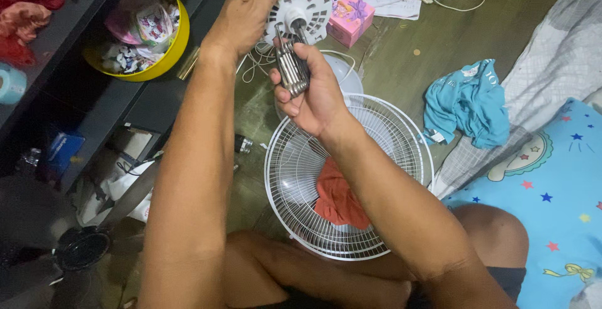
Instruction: The person using a multi-tool to unscrew and tighten components on the motor housing of a white electric fan while sitting on the floor.
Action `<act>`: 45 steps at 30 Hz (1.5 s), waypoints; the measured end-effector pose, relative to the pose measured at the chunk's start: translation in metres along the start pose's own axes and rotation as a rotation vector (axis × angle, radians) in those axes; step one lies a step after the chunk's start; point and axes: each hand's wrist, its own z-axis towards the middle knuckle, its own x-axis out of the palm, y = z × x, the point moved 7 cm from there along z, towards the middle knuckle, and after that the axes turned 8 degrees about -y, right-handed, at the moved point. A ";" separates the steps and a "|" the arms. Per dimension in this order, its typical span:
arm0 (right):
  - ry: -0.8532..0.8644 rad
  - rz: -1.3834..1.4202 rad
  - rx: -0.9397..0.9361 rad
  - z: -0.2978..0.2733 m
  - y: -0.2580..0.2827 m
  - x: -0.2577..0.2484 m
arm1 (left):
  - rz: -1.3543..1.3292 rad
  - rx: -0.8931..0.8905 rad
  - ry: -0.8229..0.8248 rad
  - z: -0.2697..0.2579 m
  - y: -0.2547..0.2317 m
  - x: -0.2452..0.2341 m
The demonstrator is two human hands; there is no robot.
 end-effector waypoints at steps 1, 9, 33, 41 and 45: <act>0.003 0.004 0.006 -0.001 0.000 0.000 | -0.017 0.009 -0.001 0.000 -0.001 0.000; -0.029 -0.040 0.001 -0.003 0.003 0.001 | -0.066 0.028 -0.023 -0.001 0.001 0.001; -0.259 -0.229 -0.085 0.000 0.014 0.002 | -0.022 0.073 -0.047 -0.006 -0.023 0.003; -0.110 0.002 0.003 0.001 0.000 0.005 | 0.003 0.043 -0.058 -0.006 -0.020 0.004; -0.064 0.079 0.019 0.002 -0.001 0.001 | -0.004 -0.010 -0.055 -0.004 -0.009 0.007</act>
